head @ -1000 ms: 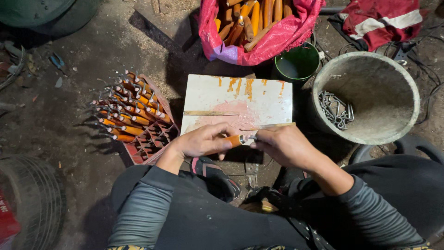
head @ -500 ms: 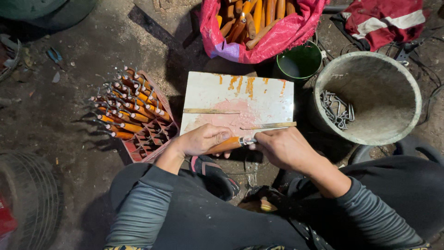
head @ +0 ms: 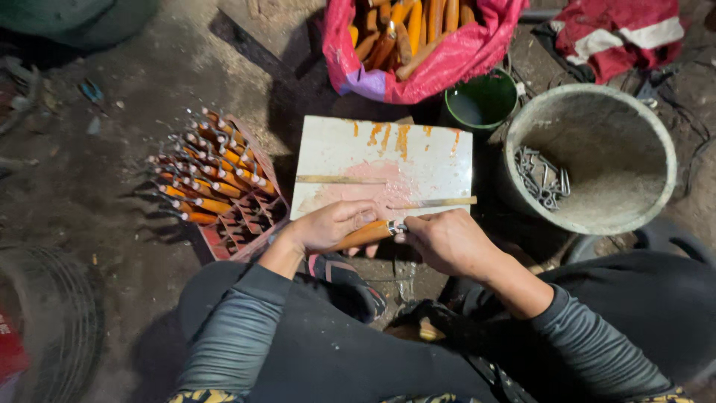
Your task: The person sits on the floor and repeatedly inserts metal mortar shells into orange cylindrical casings. They pick up a casing, insert a shell, and place the assembled unit into a red crate. The person also scrapes a pinkish substance on a white board using a metal tool.
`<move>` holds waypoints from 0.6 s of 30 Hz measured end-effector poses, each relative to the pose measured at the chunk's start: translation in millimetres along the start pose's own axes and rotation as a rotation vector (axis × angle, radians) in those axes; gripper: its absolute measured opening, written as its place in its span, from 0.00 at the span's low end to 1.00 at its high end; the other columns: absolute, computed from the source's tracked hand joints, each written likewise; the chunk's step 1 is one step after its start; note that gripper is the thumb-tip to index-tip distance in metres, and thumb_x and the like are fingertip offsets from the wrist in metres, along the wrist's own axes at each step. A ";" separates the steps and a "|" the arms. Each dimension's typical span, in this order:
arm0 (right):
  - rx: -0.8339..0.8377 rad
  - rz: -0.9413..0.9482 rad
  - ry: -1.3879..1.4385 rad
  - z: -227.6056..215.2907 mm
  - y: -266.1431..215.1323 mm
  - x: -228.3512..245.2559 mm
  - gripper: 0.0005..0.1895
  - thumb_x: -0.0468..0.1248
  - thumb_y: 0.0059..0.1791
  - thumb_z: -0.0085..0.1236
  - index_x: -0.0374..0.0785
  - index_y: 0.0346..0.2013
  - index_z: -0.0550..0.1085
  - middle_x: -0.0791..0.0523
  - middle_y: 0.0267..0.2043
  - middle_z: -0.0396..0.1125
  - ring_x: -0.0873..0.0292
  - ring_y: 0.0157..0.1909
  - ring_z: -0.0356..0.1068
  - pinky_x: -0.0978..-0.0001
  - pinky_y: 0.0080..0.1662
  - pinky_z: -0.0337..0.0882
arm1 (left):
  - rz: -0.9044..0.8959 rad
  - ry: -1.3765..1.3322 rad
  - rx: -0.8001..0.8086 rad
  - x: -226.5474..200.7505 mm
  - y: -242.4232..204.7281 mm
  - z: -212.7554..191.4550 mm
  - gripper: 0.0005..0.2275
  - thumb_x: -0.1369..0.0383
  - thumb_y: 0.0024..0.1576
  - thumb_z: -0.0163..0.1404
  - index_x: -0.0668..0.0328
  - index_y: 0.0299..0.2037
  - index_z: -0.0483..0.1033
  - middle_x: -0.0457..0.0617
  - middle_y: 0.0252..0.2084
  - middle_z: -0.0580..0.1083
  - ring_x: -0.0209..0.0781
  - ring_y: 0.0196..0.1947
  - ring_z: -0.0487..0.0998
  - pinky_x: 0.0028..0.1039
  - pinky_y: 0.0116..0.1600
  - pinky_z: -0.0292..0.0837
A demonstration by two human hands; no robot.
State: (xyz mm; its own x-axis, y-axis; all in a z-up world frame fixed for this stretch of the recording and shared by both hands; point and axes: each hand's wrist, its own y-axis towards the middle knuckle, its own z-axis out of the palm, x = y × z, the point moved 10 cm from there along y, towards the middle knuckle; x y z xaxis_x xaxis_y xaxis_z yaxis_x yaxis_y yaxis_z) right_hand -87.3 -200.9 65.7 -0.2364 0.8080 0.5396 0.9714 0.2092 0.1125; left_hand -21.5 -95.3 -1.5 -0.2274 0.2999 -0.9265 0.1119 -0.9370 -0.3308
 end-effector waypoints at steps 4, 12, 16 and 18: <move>-0.022 -0.007 0.082 -7.1 0.6 -8.3 0.10 0.42 0.47 0.61 0.38 0.30 0.75 0.47 0.23 0.70 0.40 0.29 0.71 0.49 0.32 0.68 | 0.137 -0.026 -0.015 -20.2 4.3 3.8 0.19 0.65 0.57 0.58 0.60 0.53 0.65 0.44 0.44 0.72 0.33 0.28 0.75 0.24 0.29 0.74; -0.076 -0.049 0.058 -26.7 -8.4 -4.2 0.10 0.42 0.47 0.61 0.38 0.34 0.77 0.47 0.26 0.71 0.41 0.32 0.73 0.50 0.35 0.71 | 0.078 0.185 0.019 -16.8 -7.4 3.1 0.16 0.59 0.67 0.45 0.60 0.59 0.73 0.43 0.39 0.75 0.31 0.35 0.77 0.25 0.42 0.77; -0.130 -0.070 -0.026 -29.8 -9.9 3.8 0.10 0.42 0.46 0.61 0.37 0.31 0.76 0.47 0.27 0.71 0.40 0.32 0.72 0.49 0.35 0.71 | 0.046 0.279 -0.048 -12.9 -4.2 -3.6 0.17 0.59 0.68 0.42 0.57 0.60 0.74 0.42 0.34 0.76 0.30 0.31 0.74 0.24 0.37 0.75; -0.073 -0.007 -0.033 -12.9 -7.5 2.2 0.11 0.43 0.47 0.61 0.37 0.31 0.75 0.46 0.25 0.71 0.41 0.31 0.72 0.49 0.35 0.71 | 0.063 0.380 -0.053 -11.9 -1.2 -2.0 0.16 0.60 0.68 0.41 0.56 0.60 0.75 0.43 0.30 0.73 0.31 0.28 0.73 0.23 0.35 0.73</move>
State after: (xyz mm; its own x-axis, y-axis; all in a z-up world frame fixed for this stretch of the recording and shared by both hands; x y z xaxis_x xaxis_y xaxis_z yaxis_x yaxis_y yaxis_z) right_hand -94.9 -207.8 76.9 -0.2426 0.8246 0.5111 0.9684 0.1750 0.1774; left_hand -17.0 -97.4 9.6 0.1553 0.2959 -0.9425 0.1666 -0.9483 -0.2703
